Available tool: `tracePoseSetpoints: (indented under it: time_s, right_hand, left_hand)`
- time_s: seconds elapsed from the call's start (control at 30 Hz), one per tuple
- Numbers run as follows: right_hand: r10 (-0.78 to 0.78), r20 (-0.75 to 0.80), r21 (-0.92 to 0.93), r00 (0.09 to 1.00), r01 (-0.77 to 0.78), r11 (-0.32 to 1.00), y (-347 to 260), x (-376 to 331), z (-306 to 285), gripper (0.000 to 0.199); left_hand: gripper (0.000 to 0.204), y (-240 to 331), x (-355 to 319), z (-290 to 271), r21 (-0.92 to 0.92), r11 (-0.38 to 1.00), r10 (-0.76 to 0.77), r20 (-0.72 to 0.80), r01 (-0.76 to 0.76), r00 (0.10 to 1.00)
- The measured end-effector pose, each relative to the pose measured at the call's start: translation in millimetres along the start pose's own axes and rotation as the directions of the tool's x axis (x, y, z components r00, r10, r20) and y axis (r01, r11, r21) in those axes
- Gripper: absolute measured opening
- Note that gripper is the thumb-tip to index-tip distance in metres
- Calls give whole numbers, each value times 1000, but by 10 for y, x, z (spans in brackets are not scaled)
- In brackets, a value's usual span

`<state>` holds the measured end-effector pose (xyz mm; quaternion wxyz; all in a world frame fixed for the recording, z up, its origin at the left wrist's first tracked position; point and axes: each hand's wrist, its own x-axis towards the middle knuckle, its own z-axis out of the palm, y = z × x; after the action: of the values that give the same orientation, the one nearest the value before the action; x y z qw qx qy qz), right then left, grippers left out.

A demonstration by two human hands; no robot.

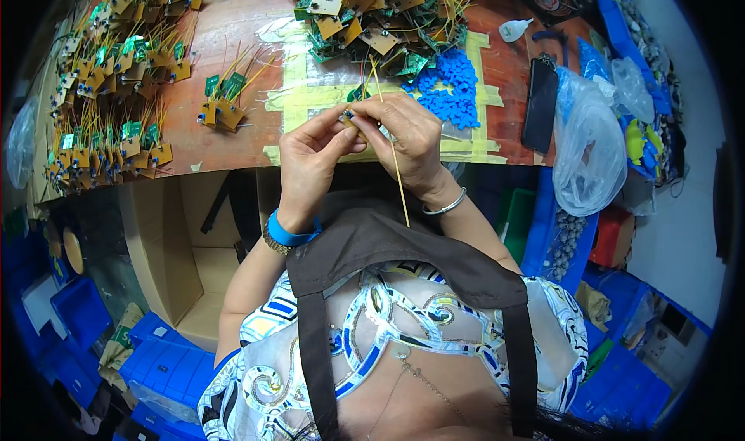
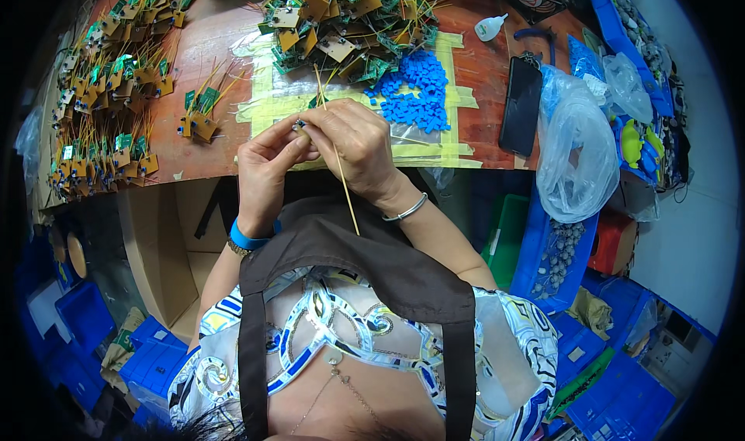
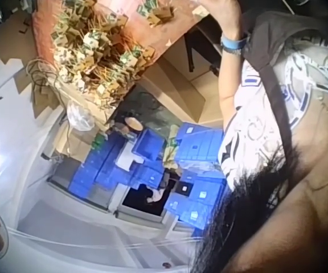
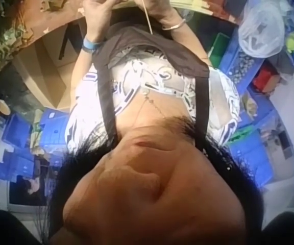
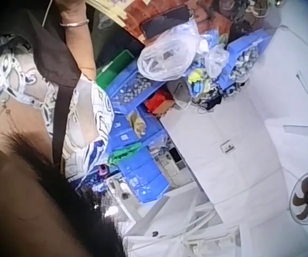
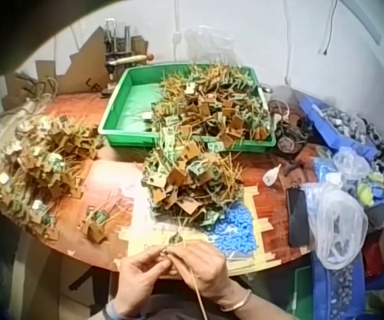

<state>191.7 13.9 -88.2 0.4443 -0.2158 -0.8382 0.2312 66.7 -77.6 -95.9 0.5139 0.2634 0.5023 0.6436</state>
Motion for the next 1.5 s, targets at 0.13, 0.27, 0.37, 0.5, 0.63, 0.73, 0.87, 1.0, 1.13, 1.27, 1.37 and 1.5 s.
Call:
tracePoseSetpoints:
  time_s: [0.13, 0.27, 0.37, 0.5, 0.63, 0.73, 0.87, 1.0, 1.13, 1.27, 1.37, 1.5]
  right_hand:
    - [1, 2, 33, 1000, -1, 999, 19, 10, 1, 20]
    - [22, 28, 58, 999, -24, 998, 20, 13, -11, 20]
    - [65, 33, 101, 997, -68, 993, 30, 14, -8, 19]
    - [83, 42, 127, 996, -88, 988, 48, 6, 11, 19]
    - [74, 40, 128, 996, -79, 989, 46, 5, 37, 19]
    - [77, 46, 141, 996, -82, 987, 17, 21, 58, 18]
    - [44, 18, 158, 999, -46, 986, -10, 85, 123, 21]
    - [77, -53, 151, 996, -68, 986, 63, 131, -15, 23]
    - [124, -83, 130, 989, -113, 985, 203, 83, -137, 22]
    - [178, -84, 122, 981, -167, 978, 185, 33, -207, 19]
    - [204, -75, 142, 976, -192, 971, 138, -11, -243, 19]
    - [237, -48, 204, 970, -223, 953, 75, -47, -264, 23]
  left_hand:
    - [30, -1, 3, -8, 22, 1000, -15, -21, 16, 1000]
    - [30, -17, 6, -32, 49, 999, 18, -10, -17, 1000]
    - [30, -18, 10, -43, 69, 997, 29, -1, -29, 1000]
    - [30, 2, 9, -61, 73, 997, 22, 0, -22, 1000]
    - [29, 13, 18, -79, 86, 996, 15, -6, -14, 1000]
    - [27, 55, 16, -99, 44, 999, -2, -29, 3, 1000]
    - [21, 45, 60, -210, -22, 999, 26, -133, -29, 991]
    - [22, 350, 106, -497, 371, 881, 414, -305, -293, 858]
    - [21, 495, 167, -1059, 852, 500, 646, -248, -155, 722]
    - [27, 469, 256, -1045, 996, 23, 775, -69, 81, 628]
    - [28, 503, 495, -615, 992, -92, 838, 126, -90, 531]
    - [26, 432, 1147, -352, 951, 115, 729, 116, -287, 675]
